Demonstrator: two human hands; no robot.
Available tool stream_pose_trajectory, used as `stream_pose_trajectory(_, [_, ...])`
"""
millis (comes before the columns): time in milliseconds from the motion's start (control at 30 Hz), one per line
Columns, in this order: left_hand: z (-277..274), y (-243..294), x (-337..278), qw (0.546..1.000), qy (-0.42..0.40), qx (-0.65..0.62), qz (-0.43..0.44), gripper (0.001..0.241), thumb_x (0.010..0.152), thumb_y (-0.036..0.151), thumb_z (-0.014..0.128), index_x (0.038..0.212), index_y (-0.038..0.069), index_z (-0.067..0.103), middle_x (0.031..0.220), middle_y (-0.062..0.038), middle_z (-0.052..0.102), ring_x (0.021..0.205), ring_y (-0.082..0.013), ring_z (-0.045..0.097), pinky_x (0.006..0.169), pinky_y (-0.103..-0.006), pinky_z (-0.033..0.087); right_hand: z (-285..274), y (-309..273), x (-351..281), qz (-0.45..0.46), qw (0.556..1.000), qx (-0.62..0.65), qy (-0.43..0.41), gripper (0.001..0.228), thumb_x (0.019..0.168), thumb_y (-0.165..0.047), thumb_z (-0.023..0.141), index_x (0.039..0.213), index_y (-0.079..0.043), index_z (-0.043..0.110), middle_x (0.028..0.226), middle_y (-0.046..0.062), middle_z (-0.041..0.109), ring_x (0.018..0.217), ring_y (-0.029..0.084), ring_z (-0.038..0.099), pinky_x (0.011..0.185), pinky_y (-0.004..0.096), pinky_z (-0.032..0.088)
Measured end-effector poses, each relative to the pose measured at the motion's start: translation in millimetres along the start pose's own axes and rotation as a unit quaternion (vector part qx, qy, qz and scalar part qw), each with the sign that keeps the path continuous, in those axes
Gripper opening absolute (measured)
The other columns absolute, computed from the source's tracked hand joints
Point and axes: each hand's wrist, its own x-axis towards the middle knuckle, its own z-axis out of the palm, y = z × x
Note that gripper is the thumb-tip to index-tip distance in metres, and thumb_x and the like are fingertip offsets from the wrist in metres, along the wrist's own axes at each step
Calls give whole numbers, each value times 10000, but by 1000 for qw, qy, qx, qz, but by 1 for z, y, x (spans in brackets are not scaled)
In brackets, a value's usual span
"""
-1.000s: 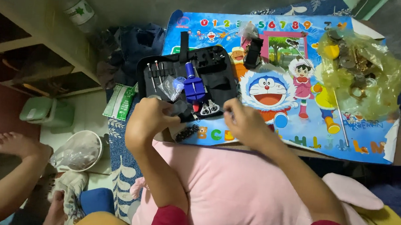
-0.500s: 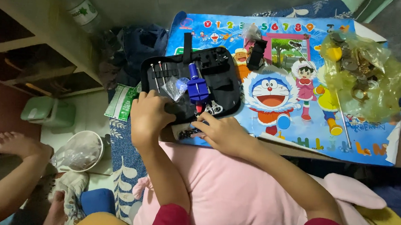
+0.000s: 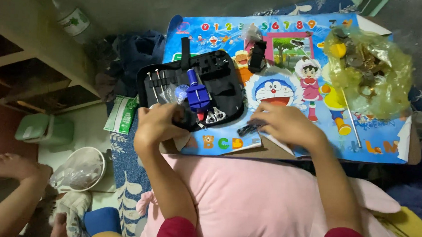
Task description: Removing pins from a metal watch band using a pin pusher tool to adjust the band size.
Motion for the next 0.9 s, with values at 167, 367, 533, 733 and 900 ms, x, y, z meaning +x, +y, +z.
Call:
stream_pose_trajectory(167, [18, -39, 24, 996, 25, -56, -58, 518, 642, 470, 837, 1084, 309, 621, 918, 110, 751, 1035, -202, 687, 948, -472, 340, -28, 19, -24, 226, 971, -75, 35, 301, 928, -312, 665, 1212, -243, 738, 1245, -5, 691, 1046, 374, 724, 908, 530, 556])
stream_pose_trajectory(367, [9, -11, -15, 987, 148, 56, -18, 447, 712, 320, 839, 1116, 303, 647, 971, 72, 772, 1020, -272, 685, 953, -558, 382, 12, 96, -39, 351, 928, -87, 85, 431, 868, -542, 657, 1242, -328, 683, 1251, -48, 656, 1084, 340, 714, 911, 543, 546])
stream_pose_trajectory(533, [-23, 57, -60, 950, 188, 17, 250, 455, 818, 442, 752, 1232, 285, 646, 1050, 87, 738, 978, -237, 643, 818, -436, 389, 15, 58, -54, 407, 902, -1, 145, 338, 818, -393, 681, 1080, -201, 584, 1089, 0, 708, 977, 317, 671, 747, 488, 499])
stream_pose_trajectory(733, [-8, 116, -17, 857, 161, -125, 474, 199, 856, 238, 783, 991, 153, 664, 798, -17, 654, 816, -245, 671, 878, -406, 474, 46, 53, -55, 414, 863, 31, 288, 363, 847, -338, 736, 1170, -218, 625, 1127, 12, 709, 1007, 327, 717, 876, 535, 557])
stream_pose_trajectory(900, [49, 135, 42, 816, 371, -3, 444, 150, 833, 197, 763, 846, 178, 615, 709, 7, 596, 731, -195, 640, 817, -375, 468, 50, 62, -47, 395, 850, -45, 346, 357, 856, -324, 753, 1182, -241, 635, 1122, -3, 679, 962, 336, 717, 856, 544, 577])
